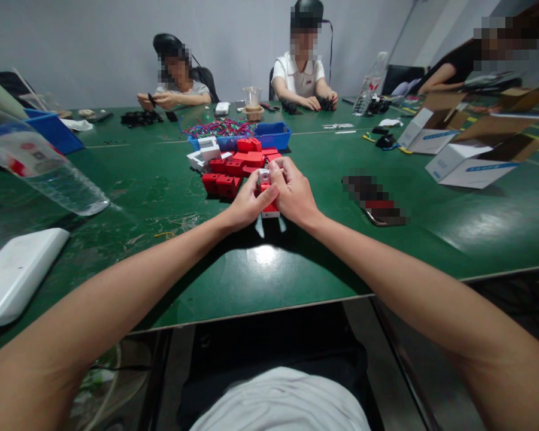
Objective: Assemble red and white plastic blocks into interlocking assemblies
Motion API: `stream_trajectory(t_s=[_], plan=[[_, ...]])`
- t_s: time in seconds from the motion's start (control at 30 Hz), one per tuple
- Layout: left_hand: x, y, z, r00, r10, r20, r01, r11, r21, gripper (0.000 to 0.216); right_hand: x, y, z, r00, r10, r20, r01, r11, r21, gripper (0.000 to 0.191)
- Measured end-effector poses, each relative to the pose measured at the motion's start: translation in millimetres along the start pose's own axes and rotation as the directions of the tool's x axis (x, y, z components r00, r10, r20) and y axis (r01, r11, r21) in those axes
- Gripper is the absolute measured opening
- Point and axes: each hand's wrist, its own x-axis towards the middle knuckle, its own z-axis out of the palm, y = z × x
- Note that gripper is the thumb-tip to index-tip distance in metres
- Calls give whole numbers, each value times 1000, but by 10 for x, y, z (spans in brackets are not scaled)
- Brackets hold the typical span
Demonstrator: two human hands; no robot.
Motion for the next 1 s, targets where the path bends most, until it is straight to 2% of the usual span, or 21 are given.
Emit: stream_trajectory(t_s=[0.1,0.2,0.4,0.53,0.77,1.0], plan=[[3,-37,13,998,-4,-56,4,1000,-8,68,9,5,-2,1000,1,26,-1,1000,12,39],[25,-81,38,989,-50,-140,34,993,-114,54,19,13,-10,997,-15,79,15,1000,9,43],[62,-28,80,979,-154,-137,106,947,-302,52,23,42,-32,974,-69,217,71,997,-5,48],[74,-25,50,960,-226,-164,170,939,-298,62,42,85,-6,965,38,260,-54,997,53,49],[102,-135,13,967,-73,-243,35,987,-160,59,140,162,27,960,119,253,-187,947,262,41],[56,-164,40,938,-62,-340,33,996,-88,67,155,216,48,911,277,307,-390,822,415,51]])
